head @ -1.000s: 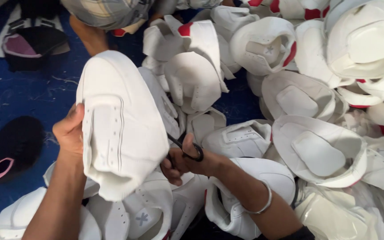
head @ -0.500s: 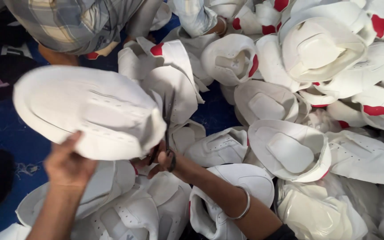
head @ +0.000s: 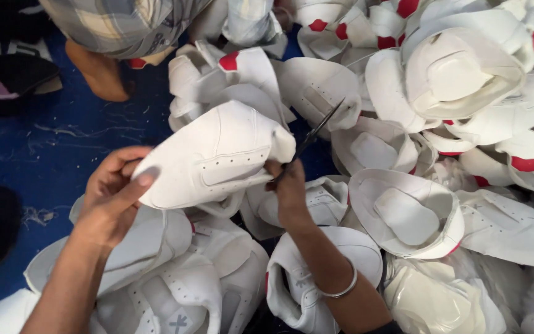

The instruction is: Trim excess material from white shoe uppers using scissors.

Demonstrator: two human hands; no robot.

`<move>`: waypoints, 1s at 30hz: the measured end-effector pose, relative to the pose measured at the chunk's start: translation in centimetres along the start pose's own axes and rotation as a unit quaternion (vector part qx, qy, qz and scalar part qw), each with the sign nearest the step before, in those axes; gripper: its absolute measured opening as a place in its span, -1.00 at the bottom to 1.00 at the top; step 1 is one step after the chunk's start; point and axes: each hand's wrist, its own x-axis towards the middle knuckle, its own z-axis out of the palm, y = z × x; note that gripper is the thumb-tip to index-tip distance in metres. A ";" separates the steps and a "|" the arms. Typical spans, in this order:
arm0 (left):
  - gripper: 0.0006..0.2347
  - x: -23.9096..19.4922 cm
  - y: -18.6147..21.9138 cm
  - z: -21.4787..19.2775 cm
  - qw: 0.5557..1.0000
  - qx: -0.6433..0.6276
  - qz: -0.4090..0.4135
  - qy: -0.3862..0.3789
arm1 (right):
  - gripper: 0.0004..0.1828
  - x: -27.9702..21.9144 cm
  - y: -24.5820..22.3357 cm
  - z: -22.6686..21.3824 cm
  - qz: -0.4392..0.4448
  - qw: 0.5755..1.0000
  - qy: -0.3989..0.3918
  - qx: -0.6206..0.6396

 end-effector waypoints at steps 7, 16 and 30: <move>-0.42 0.2 -0.6 1.6 0.915 0.354 -0.187 -0.044 | -0.69 -1.8 -2.7 1.2 -0.046 0.995 -0.032 -0.086; -0.49 0.7 0.9 0.6 0.991 0.037 -0.094 0.090 | -0.59 -2.4 -2.2 1.7 -0.010 0.991 -0.092 -0.094; -0.62 0.4 1.9 0.5 0.987 0.029 0.057 0.148 | -0.53 -6.5 -3.1 4.2 -0.296 0.764 -0.202 -0.537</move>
